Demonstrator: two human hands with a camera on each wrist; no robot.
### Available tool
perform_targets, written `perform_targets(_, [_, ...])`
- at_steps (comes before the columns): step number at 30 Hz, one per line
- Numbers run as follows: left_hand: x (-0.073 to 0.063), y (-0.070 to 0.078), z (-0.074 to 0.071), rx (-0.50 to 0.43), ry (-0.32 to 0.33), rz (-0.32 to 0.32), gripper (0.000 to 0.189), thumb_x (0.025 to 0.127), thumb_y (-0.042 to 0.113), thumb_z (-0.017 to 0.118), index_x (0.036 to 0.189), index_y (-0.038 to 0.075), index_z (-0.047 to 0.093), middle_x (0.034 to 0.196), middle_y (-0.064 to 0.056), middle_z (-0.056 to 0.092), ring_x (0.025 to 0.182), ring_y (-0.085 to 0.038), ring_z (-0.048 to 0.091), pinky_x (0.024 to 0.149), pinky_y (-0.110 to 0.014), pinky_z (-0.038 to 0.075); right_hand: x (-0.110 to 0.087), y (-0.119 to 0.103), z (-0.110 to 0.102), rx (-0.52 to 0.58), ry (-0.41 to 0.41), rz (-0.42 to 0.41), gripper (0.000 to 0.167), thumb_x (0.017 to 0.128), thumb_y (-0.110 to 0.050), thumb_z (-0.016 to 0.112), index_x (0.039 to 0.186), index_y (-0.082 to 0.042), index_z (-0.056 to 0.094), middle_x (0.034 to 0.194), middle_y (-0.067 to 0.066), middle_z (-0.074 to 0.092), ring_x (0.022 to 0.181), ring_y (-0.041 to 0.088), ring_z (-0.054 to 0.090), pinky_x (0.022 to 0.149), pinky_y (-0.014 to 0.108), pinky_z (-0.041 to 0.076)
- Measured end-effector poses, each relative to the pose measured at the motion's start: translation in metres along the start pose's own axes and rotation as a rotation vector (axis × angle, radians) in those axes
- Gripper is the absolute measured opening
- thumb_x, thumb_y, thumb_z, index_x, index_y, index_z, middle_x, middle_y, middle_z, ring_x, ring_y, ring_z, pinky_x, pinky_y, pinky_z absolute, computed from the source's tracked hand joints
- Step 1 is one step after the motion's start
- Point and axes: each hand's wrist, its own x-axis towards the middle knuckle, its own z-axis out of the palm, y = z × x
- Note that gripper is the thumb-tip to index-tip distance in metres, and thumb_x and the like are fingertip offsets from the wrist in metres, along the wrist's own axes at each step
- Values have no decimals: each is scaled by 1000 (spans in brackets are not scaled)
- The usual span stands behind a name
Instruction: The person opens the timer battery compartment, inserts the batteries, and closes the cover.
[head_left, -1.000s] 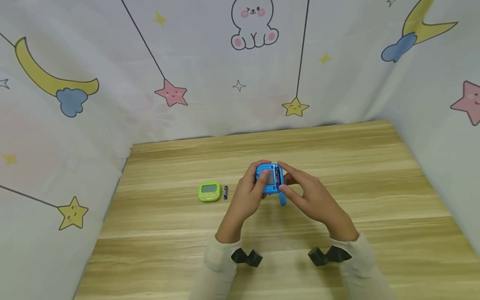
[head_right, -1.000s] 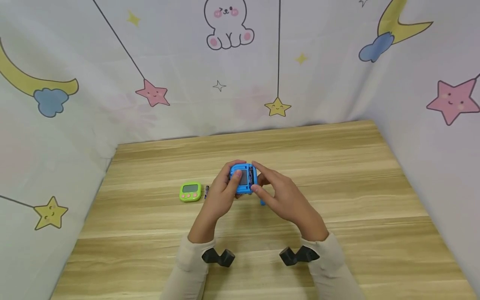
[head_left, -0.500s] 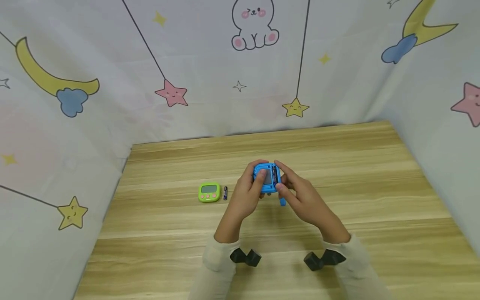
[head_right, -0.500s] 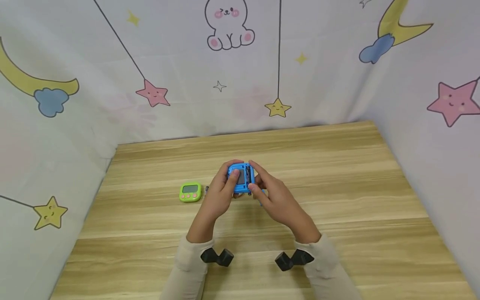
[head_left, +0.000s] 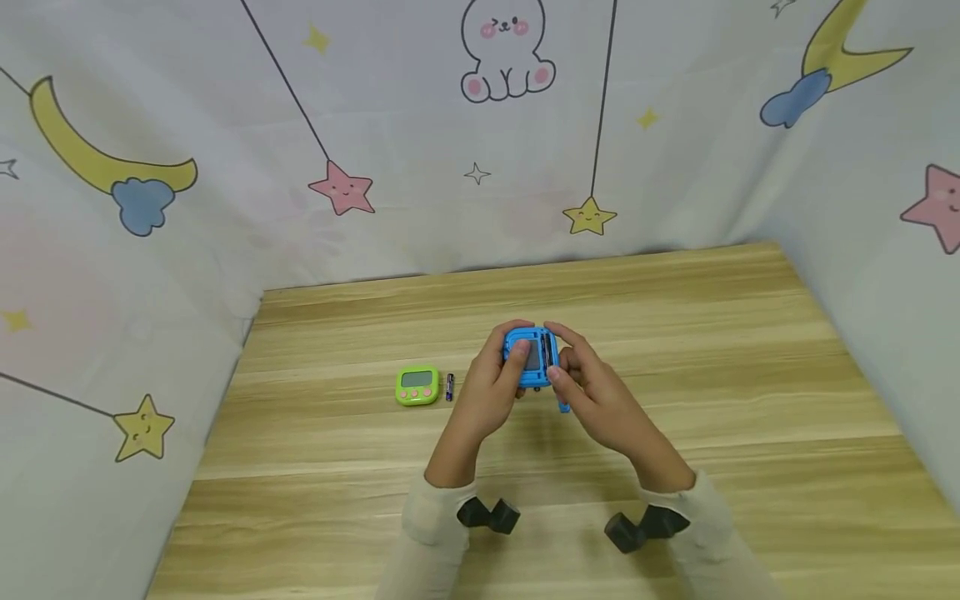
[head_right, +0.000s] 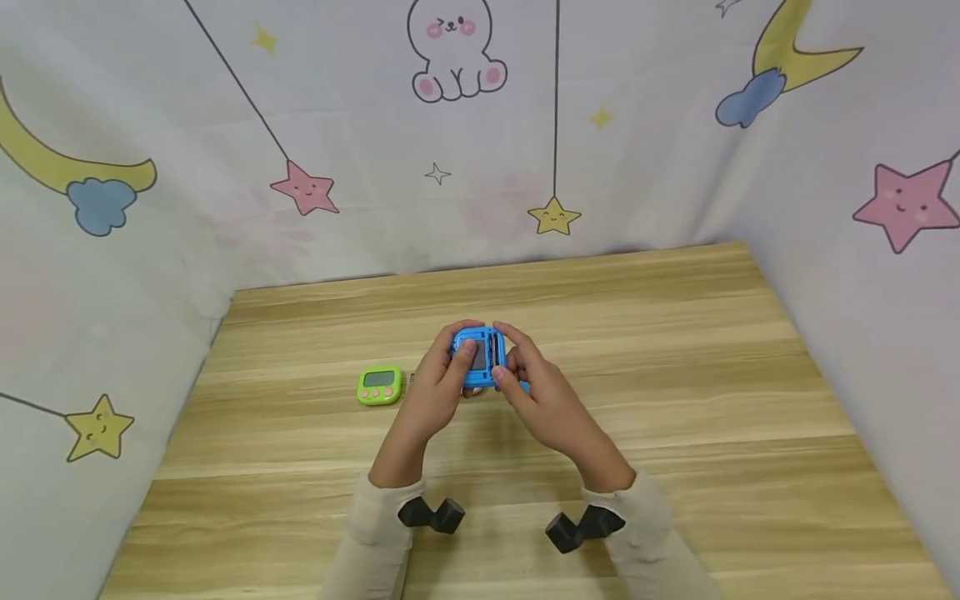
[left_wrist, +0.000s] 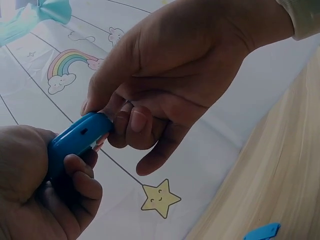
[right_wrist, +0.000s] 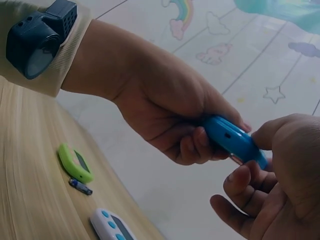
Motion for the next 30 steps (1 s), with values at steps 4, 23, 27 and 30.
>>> perform_targets(4, [0, 0, 1, 5, -5, -10, 36, 107, 21, 38, 139, 4, 43, 97, -19, 56, 70, -43, 55, 58, -25, 46, 2, -13, -2, 25, -10, 13, 49, 98, 10, 46, 143, 8, 28, 74, 5, 47, 60, 12, 46, 55, 27, 41])
perform_targets(23, [8, -37, 6, 56, -25, 24, 35, 107, 27, 40, 140, 18, 44, 101, -12, 58, 65, -20, 54, 57, -29, 50, 1, 2, -7, -36, 8, 70, 44, 98, 5, 50, 140, 1, 37, 69, 3, 50, 58, 19, 53, 53, 28, 40])
perform_targets(27, [10, -37, 6, 49, -22, 4, 36, 107, 20, 40, 141, 11, 42, 102, -16, 58, 66, -26, 54, 57, -28, 48, -2, 24, -12, -42, -22, 90, 47, 100, 0, 50, 145, -10, 38, 73, 3, 56, 62, 18, 54, 57, 29, 43])
perform_targets(30, [10, -39, 6, 47, -26, -16, 36, 107, 20, 40, 141, 10, 42, 102, -18, 58, 67, -27, 55, 57, -29, 49, -4, 30, -17, -57, -51, 118, 45, 104, -9, 46, 147, -19, 40, 75, 0, 58, 71, 15, 58, 62, 30, 47])
